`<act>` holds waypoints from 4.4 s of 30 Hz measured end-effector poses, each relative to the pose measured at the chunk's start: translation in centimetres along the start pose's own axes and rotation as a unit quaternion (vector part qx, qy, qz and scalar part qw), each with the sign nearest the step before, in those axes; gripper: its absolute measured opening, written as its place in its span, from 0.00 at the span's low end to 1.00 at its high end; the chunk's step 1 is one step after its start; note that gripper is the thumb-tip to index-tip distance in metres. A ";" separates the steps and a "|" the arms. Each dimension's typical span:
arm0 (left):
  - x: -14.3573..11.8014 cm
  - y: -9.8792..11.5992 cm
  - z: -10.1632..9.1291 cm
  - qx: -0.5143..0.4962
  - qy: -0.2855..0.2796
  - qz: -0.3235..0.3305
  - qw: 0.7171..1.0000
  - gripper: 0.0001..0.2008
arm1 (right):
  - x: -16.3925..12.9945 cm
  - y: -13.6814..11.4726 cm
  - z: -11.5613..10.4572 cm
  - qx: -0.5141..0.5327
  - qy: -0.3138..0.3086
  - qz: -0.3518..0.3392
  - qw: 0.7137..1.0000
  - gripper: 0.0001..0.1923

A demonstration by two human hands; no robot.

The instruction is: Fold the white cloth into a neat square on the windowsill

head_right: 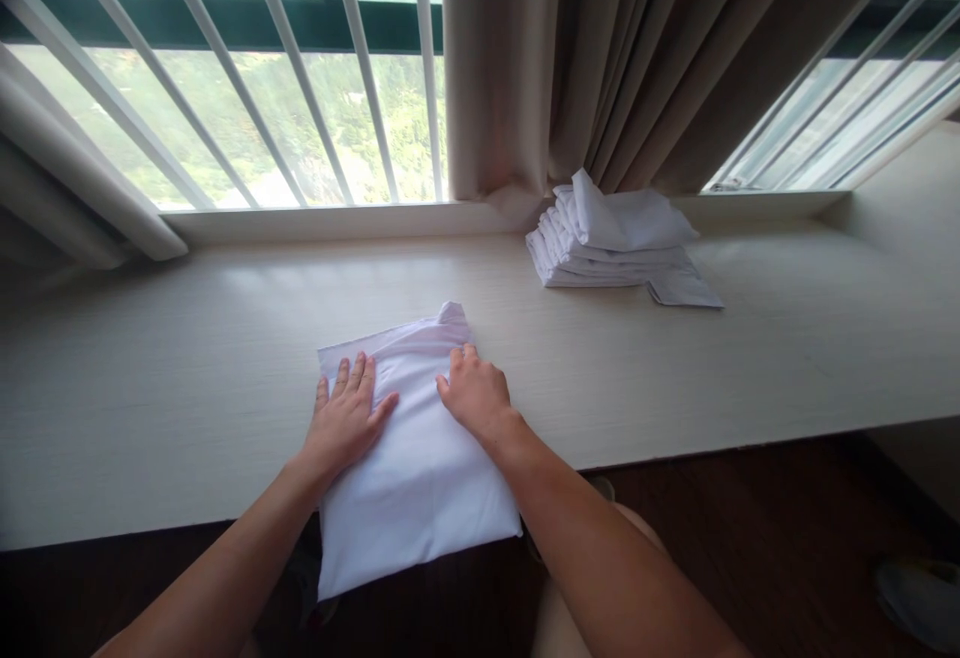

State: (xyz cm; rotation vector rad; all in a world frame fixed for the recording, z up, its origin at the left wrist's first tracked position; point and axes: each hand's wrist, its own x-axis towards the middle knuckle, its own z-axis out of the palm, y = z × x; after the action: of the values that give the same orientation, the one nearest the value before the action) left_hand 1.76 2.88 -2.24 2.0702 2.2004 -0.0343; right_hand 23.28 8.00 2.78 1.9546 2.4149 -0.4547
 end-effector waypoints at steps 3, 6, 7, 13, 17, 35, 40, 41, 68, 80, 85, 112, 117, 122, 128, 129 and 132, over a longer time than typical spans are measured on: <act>0.0 0.0 0.2 -0.003 0.004 0.000 1.000 0.43 | -0.2 -1.3 0.5 -0.004 0.037 -0.035 0.999 0.24; 0.0 -0.1 0.4 -0.007 0.012 0.002 1.000 0.42 | 0.1 -3.2 1.5 0.014 0.066 -0.113 0.991 0.30; 0.0 -0.1 0.5 -0.009 0.014 0.000 1.000 0.41 | 0.2 -3.9 1.9 0.026 0.062 -0.148 0.987 0.31; -0.2 -0.2 0.3 -0.006 -0.018 0.008 1.000 0.37 | 2.3 -7.2 4.3 0.073 -0.009 -0.244 0.967 0.38; -0.2 -0.1 0.0 -0.025 -0.024 0.002 0.999 0.37 | 4.3 -7.7 5.3 0.081 -0.028 -0.227 0.970 0.41; -0.4 0.2 -0.3 -0.018 -0.006 -0.012 1.000 0.41 | 8.0 -4.2 6.0 0.019 0.030 -0.087 0.996 0.50; -0.4 0.2 -0.2 -0.017 -0.002 -0.012 1.000 0.41 | 8.7 -3.4 5.9 0.009 0.045 -0.033 0.998 0.51; -0.4 0.2 -0.2 -0.017 -0.002 -0.012 1.000 0.41 | 8.9 -3.2 5.9 0.007 0.047 -0.024 0.999 0.51; -0.1 -1.9 -0.5 -0.043 -0.007 -0.008 0.999 0.39 | 10.2 1.4 4.6 0.024 0.002 -0.024 0.999 0.52; 0.4 -5.4 -1.0 -0.059 -0.038 -0.061 0.996 0.33 | 9.8 4.3 4.6 0.045 0.007 -0.024 0.999 0.46; 0.5 -6.7 -1.1 -0.066 -0.038 -0.071 0.995 0.33 | 9.5 5.3 4.6 0.049 0.008 -0.015 0.999 0.46; 1.2 -4.5 -1.6 -0.044 -0.059 0.013 0.997 0.31 | 3.8 4.6 3.6 0.015 -0.033 -0.146 0.989 0.42; 1.7 -5.3 -1.6 -0.055 -0.057 -0.008 0.997 0.30 | 4.1 4.5 3.6 0.015 -0.035 -0.138 0.990 0.41; 2.1 -6.1 -1.5 -0.052 -0.045 -0.048 0.996 0.31 | 4.4 4.3 3.4 0.015 -0.032 -0.134 0.990 0.41; 2.5 -7.4 -1.2 -0.061 -0.023 -0.091 0.994 0.34 | 5.0 4.2 3.4 0.020 -0.034 -0.126 0.991 0.41; 2.4 -7.5 -1.2 -0.063 -0.017 -0.094 0.993 0.35 | 5.1 4.2 3.4 0.022 -0.035 -0.127 0.991 0.41; 2.4 -7.6 -1.2 -0.071 0.011 -0.111 0.991 0.38 | 5.2 4.5 3.5 0.037 -0.032 -0.132 0.990 0.40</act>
State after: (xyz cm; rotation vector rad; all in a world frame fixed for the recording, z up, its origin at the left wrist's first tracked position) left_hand -6.06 4.84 -1.83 1.7528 2.3604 0.1223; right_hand 25.83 12.99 -2.49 1.6195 2.6614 -0.6095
